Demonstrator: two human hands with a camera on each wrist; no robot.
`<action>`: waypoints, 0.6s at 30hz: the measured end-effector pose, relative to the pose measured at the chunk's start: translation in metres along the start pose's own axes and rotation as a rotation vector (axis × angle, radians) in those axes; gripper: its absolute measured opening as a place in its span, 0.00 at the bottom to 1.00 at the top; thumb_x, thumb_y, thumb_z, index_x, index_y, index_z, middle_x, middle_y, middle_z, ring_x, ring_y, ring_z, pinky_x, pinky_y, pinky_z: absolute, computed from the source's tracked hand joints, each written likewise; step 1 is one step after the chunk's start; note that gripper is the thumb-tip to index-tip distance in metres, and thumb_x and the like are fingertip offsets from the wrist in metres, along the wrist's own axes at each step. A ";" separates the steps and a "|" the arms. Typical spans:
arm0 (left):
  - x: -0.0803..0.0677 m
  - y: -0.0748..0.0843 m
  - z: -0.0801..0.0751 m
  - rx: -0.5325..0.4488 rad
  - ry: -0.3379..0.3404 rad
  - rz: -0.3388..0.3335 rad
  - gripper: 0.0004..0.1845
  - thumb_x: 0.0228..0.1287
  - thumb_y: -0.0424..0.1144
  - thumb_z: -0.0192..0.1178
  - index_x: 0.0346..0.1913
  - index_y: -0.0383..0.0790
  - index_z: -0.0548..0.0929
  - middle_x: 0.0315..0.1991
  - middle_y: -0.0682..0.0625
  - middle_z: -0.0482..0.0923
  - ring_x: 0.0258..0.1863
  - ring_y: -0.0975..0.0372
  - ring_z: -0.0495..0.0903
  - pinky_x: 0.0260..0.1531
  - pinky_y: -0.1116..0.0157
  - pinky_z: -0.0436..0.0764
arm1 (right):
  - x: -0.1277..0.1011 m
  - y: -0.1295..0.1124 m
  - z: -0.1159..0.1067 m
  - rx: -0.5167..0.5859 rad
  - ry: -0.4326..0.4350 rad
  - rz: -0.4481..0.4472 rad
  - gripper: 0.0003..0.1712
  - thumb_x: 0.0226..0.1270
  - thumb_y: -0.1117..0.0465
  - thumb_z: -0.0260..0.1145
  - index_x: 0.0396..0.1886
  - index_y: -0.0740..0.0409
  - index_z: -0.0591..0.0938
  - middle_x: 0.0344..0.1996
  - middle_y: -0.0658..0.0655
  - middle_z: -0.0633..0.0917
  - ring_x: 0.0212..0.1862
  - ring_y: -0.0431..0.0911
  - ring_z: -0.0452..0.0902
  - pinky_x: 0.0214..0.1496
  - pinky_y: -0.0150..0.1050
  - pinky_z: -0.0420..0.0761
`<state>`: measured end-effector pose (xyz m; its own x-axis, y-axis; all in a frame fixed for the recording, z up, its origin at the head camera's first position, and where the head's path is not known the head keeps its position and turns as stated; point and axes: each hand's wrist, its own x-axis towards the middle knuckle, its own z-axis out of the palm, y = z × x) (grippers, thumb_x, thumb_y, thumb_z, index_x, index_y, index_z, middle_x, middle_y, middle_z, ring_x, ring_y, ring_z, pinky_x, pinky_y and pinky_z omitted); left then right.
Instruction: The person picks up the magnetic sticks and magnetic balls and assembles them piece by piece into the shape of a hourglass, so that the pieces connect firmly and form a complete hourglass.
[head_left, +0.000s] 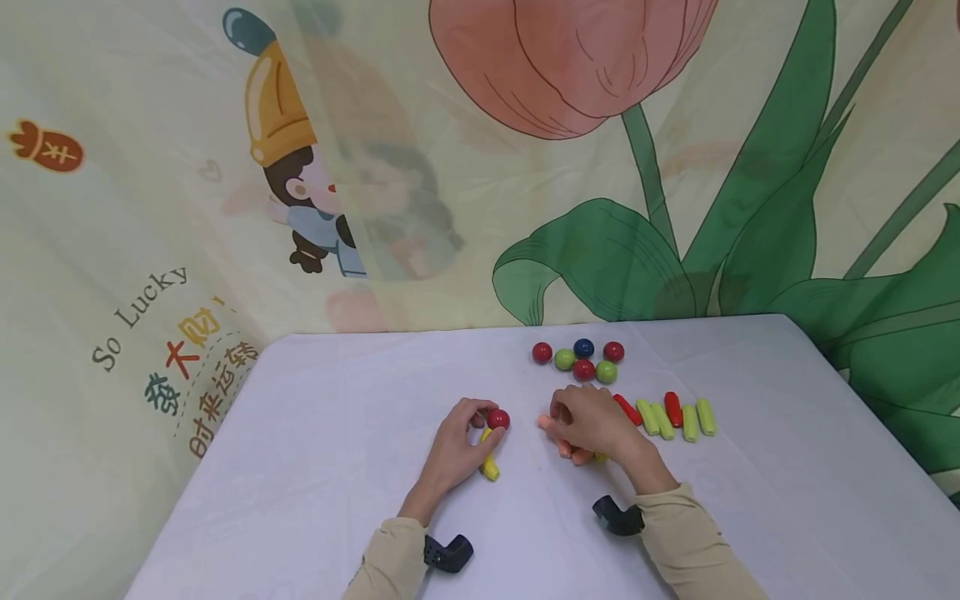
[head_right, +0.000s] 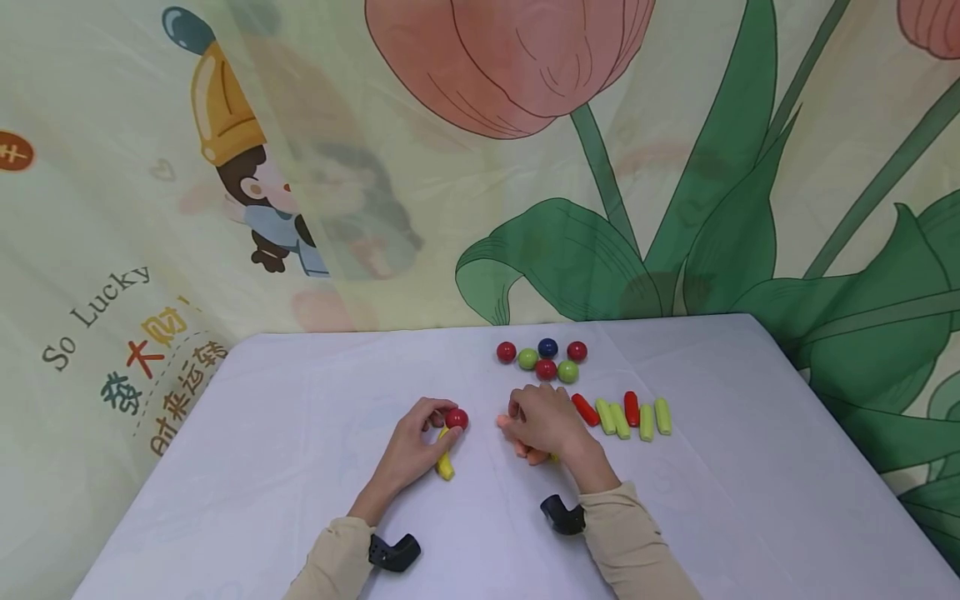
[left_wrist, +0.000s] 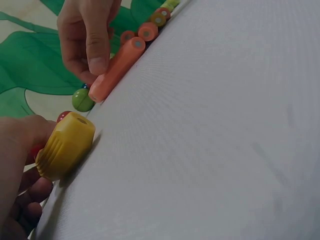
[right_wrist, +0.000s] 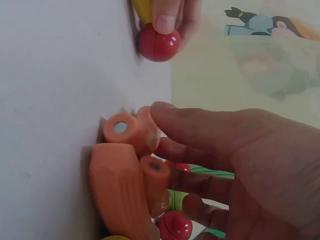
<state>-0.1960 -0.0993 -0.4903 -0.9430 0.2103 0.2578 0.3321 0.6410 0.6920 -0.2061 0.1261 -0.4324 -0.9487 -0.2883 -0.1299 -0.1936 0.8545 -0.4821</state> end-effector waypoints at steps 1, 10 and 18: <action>0.000 0.000 0.000 0.002 -0.002 -0.001 0.18 0.57 0.43 0.66 0.51 0.49 0.78 0.38 0.56 0.76 0.38 0.67 0.72 0.40 0.70 0.74 | 0.000 -0.001 0.001 -0.021 0.015 -0.011 0.13 0.55 0.50 0.71 0.32 0.52 0.79 0.17 0.47 0.75 0.32 0.43 0.71 0.44 0.47 0.72; 0.001 0.000 0.001 0.004 -0.011 -0.002 0.19 0.57 0.43 0.65 0.52 0.49 0.77 0.38 0.56 0.75 0.37 0.66 0.72 0.40 0.70 0.74 | 0.003 -0.008 0.010 -0.066 0.040 0.002 0.14 0.55 0.49 0.71 0.35 0.50 0.80 0.11 0.46 0.74 0.30 0.41 0.70 0.52 0.51 0.65; 0.001 -0.002 0.001 -0.006 0.007 0.031 0.18 0.57 0.41 0.66 0.52 0.47 0.78 0.36 0.56 0.73 0.34 0.66 0.71 0.35 0.72 0.73 | 0.007 -0.011 0.015 -0.029 0.122 -0.024 0.14 0.56 0.49 0.70 0.36 0.51 0.81 0.20 0.45 0.75 0.28 0.41 0.69 0.49 0.47 0.65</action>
<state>-0.1977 -0.0995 -0.4922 -0.9321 0.2247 0.2840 0.3613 0.6300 0.6874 -0.2073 0.1087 -0.4408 -0.9667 -0.2555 -0.0112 -0.2222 0.8607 -0.4580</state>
